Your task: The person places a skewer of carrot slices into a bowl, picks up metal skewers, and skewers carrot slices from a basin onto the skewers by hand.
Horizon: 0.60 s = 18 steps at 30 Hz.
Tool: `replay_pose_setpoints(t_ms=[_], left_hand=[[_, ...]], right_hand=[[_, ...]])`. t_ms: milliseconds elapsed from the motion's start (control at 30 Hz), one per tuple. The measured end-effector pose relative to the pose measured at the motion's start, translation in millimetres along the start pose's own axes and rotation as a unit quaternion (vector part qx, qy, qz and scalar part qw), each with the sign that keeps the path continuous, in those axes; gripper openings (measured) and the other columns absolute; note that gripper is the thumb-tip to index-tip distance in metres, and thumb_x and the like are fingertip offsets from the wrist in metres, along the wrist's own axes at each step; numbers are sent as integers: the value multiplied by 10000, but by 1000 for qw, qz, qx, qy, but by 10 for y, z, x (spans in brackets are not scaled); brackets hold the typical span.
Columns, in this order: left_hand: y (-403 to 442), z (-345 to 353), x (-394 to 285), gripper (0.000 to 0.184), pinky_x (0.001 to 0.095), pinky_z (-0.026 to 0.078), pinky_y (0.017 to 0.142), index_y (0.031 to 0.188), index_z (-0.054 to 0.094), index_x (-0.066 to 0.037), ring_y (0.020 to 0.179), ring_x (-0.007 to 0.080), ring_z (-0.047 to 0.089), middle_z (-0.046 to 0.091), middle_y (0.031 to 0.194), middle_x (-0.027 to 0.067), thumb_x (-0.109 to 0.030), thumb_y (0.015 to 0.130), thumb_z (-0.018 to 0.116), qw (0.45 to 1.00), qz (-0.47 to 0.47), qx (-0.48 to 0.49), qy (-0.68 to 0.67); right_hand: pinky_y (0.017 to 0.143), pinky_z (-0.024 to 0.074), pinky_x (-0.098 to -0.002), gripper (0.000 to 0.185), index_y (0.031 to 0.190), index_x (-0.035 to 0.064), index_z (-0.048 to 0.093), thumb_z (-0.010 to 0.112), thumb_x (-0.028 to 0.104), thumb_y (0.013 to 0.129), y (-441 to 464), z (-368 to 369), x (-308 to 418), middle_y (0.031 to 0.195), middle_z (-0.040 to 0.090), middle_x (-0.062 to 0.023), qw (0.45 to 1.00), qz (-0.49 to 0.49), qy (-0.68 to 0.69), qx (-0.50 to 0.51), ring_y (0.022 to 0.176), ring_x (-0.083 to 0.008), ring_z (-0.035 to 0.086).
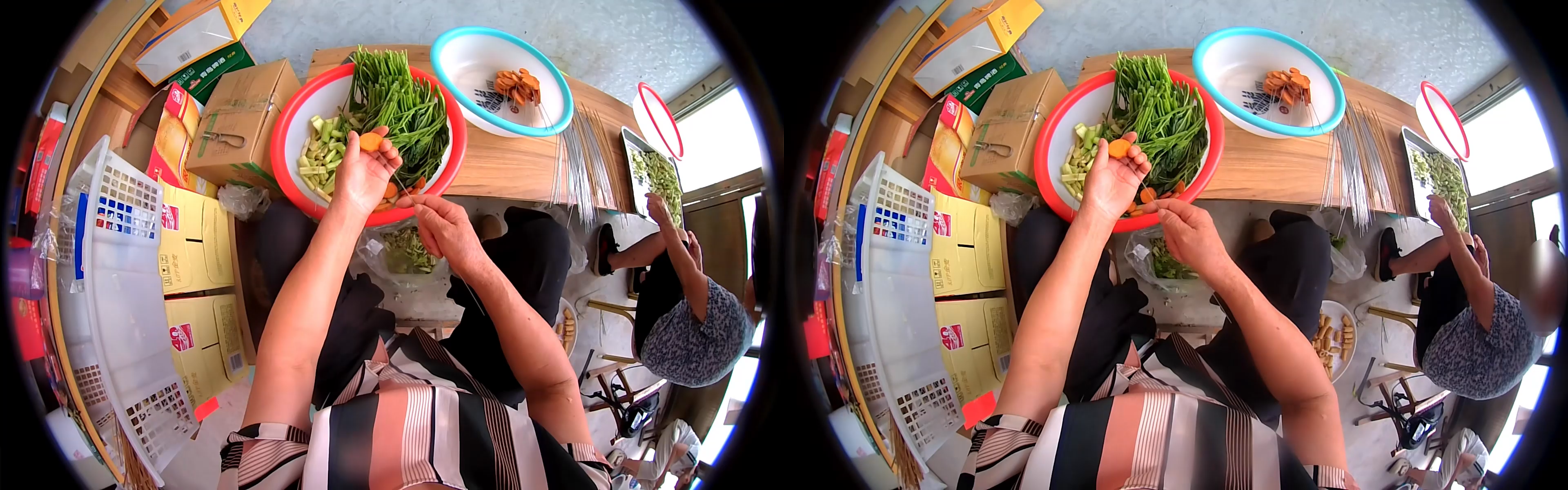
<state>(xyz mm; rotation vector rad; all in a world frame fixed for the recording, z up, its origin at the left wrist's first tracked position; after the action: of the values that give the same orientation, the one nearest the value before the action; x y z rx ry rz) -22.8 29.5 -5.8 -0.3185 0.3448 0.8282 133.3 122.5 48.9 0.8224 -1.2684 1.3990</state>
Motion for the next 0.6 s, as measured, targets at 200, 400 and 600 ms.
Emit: replay_pose_setpoints(t_ms=[200, 400, 600], left_hand=[[-26, 26, 8, 501, 331, 462, 767, 1124, 521, 11, 774, 185, 491, 508, 816, 57, -425, 1004, 305, 1000, -4, -1, 7], [-43, 40, 13, 492, 329, 459, 755, 1116, 506, 5, 762, 181, 486, 506, 811, 55, -432, 1002, 309, 1000, -8, 15, 27], [-59, 76, 19, 477, 329, 449, 750, 1083, 503, -5, 755, 178, 477, 500, 805, 51, -436, 999, 317, 999, -14, 30, 25]], right_hand=[[410, 255, -202, 292, 1139, -25, 578, 414, 164, 990, 9, 2, 6, 488, 358, 50, 1000, -9, -8, 2, 406, -39, 294], [415, 262, -200, 292, 1138, -32, 577, 406, 151, 989, 11, 3, 18, 483, 352, 50, 1000, -3, -11, -3, 406, -41, 295], [407, 258, -201, 290, 1140, -23, 580, 404, 149, 989, 18, -15, 1, 485, 356, 48, 1000, -5, 1, -5, 402, -39, 293]])
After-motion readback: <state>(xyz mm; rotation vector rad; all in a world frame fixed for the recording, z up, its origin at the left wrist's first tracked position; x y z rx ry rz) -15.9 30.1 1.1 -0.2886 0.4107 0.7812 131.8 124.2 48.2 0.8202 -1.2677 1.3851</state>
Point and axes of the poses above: each hand's wrist, its own y-axis towards the middle knuckle, its own z-axis out of the palm, x = y × z, the point moved 2 cm from there along y, towards the middle knuckle
